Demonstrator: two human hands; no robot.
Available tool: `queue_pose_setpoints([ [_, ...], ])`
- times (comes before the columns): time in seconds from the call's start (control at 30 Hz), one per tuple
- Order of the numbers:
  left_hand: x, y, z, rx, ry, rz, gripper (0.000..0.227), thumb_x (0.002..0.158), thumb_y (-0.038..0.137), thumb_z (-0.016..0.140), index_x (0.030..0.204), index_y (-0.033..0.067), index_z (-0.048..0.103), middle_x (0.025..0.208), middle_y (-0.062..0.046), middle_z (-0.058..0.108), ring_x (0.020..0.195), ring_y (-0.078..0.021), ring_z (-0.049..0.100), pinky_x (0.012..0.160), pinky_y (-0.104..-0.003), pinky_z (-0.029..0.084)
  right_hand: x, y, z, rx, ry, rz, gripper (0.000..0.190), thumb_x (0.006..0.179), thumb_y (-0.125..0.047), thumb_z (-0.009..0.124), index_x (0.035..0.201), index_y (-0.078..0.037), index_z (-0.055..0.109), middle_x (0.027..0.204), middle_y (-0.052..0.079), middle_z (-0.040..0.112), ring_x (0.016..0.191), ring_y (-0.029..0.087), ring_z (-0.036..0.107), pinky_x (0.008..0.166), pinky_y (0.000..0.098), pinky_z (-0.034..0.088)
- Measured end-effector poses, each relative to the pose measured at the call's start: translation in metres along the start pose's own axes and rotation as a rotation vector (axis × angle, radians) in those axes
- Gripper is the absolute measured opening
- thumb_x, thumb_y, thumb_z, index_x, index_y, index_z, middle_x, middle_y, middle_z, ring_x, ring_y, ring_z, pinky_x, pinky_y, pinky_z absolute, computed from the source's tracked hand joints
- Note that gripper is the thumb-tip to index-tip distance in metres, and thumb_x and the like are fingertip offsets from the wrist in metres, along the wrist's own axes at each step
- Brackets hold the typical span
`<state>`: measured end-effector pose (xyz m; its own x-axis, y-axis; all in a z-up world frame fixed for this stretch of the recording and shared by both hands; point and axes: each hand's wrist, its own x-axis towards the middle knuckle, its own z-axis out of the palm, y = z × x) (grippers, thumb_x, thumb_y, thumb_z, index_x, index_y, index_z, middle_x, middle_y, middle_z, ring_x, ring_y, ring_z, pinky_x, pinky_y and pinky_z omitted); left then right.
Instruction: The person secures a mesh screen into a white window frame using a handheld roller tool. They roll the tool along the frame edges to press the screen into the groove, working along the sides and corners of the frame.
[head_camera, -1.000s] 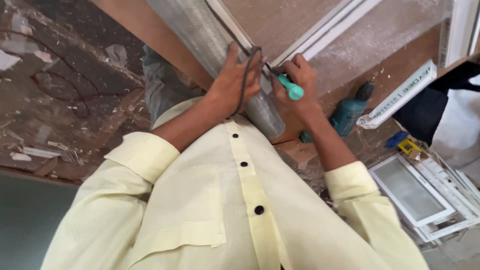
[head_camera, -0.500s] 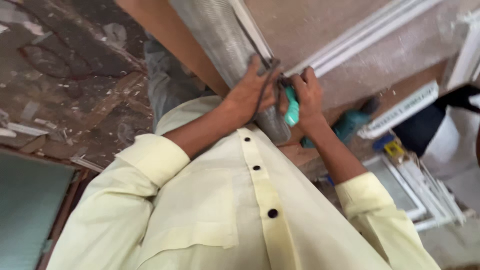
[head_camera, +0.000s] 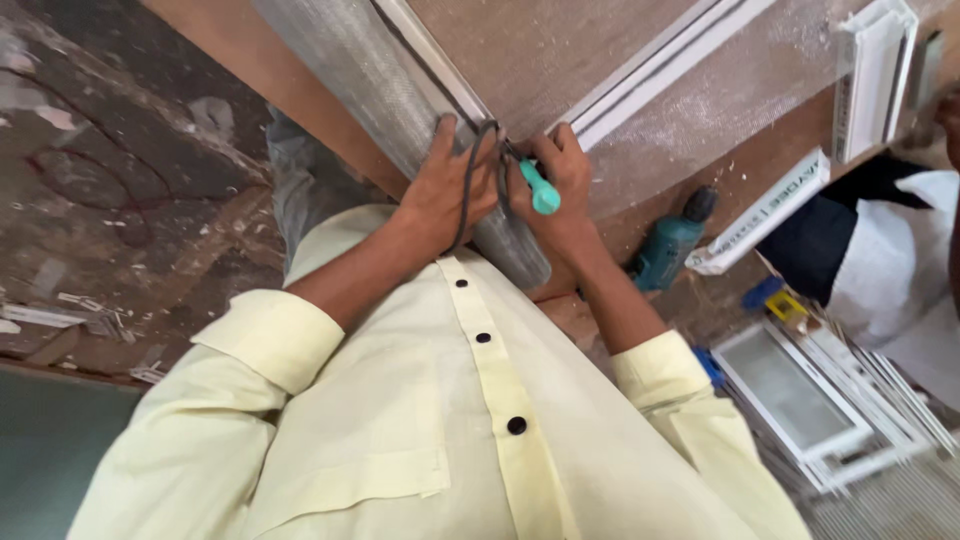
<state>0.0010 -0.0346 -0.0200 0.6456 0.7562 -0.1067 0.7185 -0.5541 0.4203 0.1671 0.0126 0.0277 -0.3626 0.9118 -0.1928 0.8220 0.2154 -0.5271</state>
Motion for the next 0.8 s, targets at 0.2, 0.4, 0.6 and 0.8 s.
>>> queue_pose_setpoints([
  [0.2, -0.008, 0.000, -0.012, 0.080, -0.050, -0.016, 0.072, 0.078, 0.042, 0.070, 0.136, 0.0002, 0.063, 0.155, -0.015, 0.049, 0.144, -0.0294, 0.038, 0.109, -0.065, 0.027, -0.027, 0.001, -0.003, 0.044, 0.039, 0.021, 0.013, 0.085, -0.001, 0.077, 0.096, -0.002, 0.070, 0.090, 0.015, 0.054, 0.070, 0.027, 0.062, 0.061, 0.0380, 0.049],
  [0.4, 0.002, 0.002, -0.018, 0.058, -0.132, 0.003, 0.088, 0.066, 0.046, 0.073, 0.139, -0.0010, 0.059, 0.154, -0.015, 0.048, 0.142, -0.0299, 0.036, 0.106, -0.066, 0.027, -0.044, 0.009, -0.013, 0.035, 0.088, 0.002, 0.015, 0.083, -0.001, 0.078, 0.095, -0.001, 0.069, 0.091, 0.015, 0.057, 0.073, 0.029, 0.062, 0.064, 0.0401, 0.050],
  [0.6, -0.006, 0.004, -0.003, 0.147, 0.038, -0.044, 0.070, 0.082, 0.036, 0.064, 0.140, -0.0030, 0.063, 0.152, -0.015, 0.054, 0.142, -0.0286, 0.039, 0.109, -0.064, 0.028, -0.028, 0.016, -0.015, -0.083, -0.045, 0.003, 0.016, 0.078, -0.005, 0.082, 0.091, -0.004, 0.073, 0.081, 0.015, 0.055, 0.068, 0.031, 0.059, 0.060, 0.0416, 0.045],
  [0.8, -0.009, 0.006, 0.012, -0.018, 0.074, -0.064, 0.051, 0.091, 0.029, 0.056, 0.133, 0.0011, 0.066, 0.152, -0.015, 0.054, 0.144, -0.0303, 0.039, 0.113, -0.065, 0.027, -0.002, 0.012, -0.004, -0.093, -0.109, -0.055, 0.016, 0.077, -0.004, 0.080, 0.089, -0.002, 0.071, 0.081, 0.016, 0.054, 0.066, 0.030, 0.058, 0.058, 0.0412, 0.046],
])
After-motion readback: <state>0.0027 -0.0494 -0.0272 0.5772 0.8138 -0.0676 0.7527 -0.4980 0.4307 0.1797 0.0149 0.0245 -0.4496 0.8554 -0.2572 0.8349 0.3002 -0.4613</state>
